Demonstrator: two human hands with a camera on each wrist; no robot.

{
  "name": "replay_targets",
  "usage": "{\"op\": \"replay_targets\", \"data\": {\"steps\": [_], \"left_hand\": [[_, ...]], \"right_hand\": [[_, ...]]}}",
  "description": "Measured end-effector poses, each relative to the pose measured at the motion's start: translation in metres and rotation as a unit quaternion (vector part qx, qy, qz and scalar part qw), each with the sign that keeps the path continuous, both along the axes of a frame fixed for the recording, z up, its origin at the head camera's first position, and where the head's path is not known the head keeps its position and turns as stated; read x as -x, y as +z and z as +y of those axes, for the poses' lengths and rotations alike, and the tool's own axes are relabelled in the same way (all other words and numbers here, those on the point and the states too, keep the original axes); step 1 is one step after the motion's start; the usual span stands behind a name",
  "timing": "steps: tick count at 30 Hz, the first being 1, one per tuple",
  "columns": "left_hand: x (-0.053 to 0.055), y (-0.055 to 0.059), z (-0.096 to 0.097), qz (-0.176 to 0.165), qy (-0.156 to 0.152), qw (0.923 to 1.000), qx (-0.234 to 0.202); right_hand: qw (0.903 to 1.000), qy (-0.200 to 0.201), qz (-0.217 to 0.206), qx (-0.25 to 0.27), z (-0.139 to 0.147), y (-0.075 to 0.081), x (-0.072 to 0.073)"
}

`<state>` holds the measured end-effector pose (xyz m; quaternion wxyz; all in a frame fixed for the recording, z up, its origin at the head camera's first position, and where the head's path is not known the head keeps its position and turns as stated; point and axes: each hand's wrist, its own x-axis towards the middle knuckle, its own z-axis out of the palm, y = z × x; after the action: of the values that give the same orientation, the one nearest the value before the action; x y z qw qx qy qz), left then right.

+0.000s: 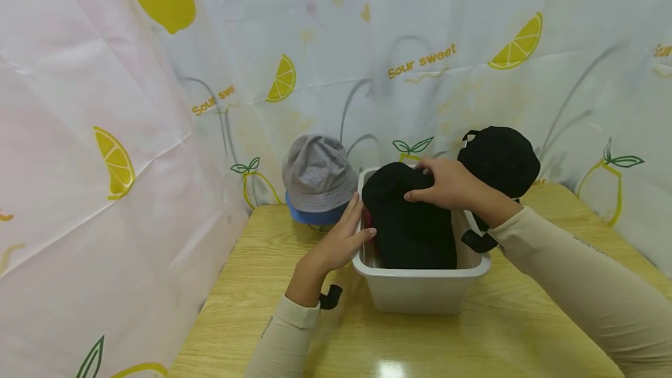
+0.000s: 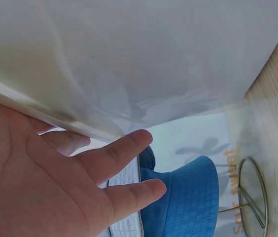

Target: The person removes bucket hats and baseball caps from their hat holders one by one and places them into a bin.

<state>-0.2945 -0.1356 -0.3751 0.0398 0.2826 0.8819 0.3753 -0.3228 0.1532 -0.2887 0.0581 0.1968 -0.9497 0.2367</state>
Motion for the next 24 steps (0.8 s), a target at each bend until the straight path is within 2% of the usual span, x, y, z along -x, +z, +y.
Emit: {"op": "replay_targets", "data": {"steps": [12,24], "left_hand": [[0.001,-0.001,0.000,0.003,0.004,1.0000,0.007],[0.000,0.000,0.000,0.003,0.002,1.0000,0.004]], "right_hand": [[0.9992,-0.009,-0.009,-0.037,0.003,-0.001,0.008],[0.9990,0.005,-0.033,-0.029,0.000,-0.004,0.011]]}}
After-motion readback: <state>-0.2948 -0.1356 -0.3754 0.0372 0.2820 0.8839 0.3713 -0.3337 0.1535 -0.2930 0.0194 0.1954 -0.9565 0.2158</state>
